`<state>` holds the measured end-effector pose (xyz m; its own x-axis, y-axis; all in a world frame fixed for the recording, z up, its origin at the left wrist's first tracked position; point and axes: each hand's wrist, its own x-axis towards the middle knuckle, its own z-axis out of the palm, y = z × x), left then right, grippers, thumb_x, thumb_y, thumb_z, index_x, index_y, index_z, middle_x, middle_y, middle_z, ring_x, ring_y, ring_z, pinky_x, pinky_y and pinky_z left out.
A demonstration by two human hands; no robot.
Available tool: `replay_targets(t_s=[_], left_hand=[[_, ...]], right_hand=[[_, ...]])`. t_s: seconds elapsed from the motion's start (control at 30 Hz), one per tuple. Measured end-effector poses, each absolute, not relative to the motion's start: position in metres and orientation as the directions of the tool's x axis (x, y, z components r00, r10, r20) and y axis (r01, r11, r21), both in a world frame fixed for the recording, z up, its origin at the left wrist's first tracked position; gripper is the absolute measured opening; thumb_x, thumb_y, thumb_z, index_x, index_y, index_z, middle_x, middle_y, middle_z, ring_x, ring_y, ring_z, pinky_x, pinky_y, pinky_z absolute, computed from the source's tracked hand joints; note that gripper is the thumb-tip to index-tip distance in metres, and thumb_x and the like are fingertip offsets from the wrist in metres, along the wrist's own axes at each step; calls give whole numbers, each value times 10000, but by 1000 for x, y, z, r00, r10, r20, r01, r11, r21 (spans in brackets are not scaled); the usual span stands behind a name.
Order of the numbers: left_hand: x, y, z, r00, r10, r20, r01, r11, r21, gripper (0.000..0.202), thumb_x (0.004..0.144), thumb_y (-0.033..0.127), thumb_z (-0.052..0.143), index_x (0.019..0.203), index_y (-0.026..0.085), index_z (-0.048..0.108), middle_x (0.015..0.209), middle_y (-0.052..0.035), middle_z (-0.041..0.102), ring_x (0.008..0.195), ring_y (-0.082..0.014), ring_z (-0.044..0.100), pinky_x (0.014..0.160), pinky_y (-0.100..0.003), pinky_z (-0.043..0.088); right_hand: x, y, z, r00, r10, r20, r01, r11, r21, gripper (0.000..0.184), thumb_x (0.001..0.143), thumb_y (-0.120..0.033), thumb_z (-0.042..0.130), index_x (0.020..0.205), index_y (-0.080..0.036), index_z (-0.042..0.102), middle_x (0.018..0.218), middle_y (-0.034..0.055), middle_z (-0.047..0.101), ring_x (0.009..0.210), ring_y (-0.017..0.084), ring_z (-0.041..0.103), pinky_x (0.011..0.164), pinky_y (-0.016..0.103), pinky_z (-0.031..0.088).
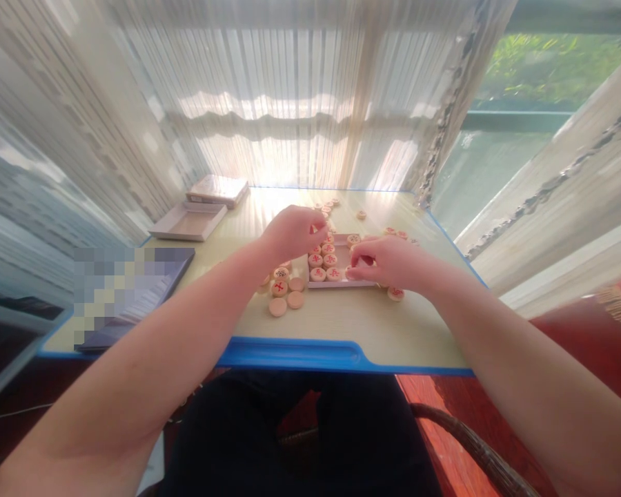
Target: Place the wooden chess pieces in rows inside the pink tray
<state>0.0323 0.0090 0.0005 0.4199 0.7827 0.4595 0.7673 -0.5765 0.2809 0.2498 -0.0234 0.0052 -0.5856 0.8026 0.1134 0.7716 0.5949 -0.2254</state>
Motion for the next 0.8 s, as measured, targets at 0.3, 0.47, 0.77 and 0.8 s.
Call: replay_targets(t_s=[0.3,0.47,0.77,0.8], left_hand=[[33,8,1,421,783,458,774,-573,269,240,790,312,510,695,182,688,651,-13,651,628,-155,565,649,-295,419],[32,8,0,438,777,453,779,-579,242,254,795,314,495,695,179,685,651,-13,651,627,-157,566,655,-300,422],[31,10,0,481,750,454,811,-577,95,243,789,291,488,687,174,675,674,-33,655,635,-176,578,640,-313,416],[31,10,0,488,743,457,813,-578,72,244,790,289,486,683,174,673,674,-36,653,635,-178,578,633,-313,412]], right_hand=[[250,-23,3,-654,745,131,698,661,-276,170,754,-246,576,819,-267,731,835,-10,694,686,139,568,603,258,377],[251,-25,7,-639,762,107,724,642,-254,188,788,-286,565,857,-257,737,800,-8,682,631,114,538,571,241,345],[251,-25,9,-593,804,52,784,591,-190,210,794,-336,563,863,-277,752,682,-17,667,572,107,504,553,238,318],[251,-24,8,-580,812,60,794,581,-179,208,789,-341,567,862,-278,751,670,-18,663,570,108,502,549,238,312]])
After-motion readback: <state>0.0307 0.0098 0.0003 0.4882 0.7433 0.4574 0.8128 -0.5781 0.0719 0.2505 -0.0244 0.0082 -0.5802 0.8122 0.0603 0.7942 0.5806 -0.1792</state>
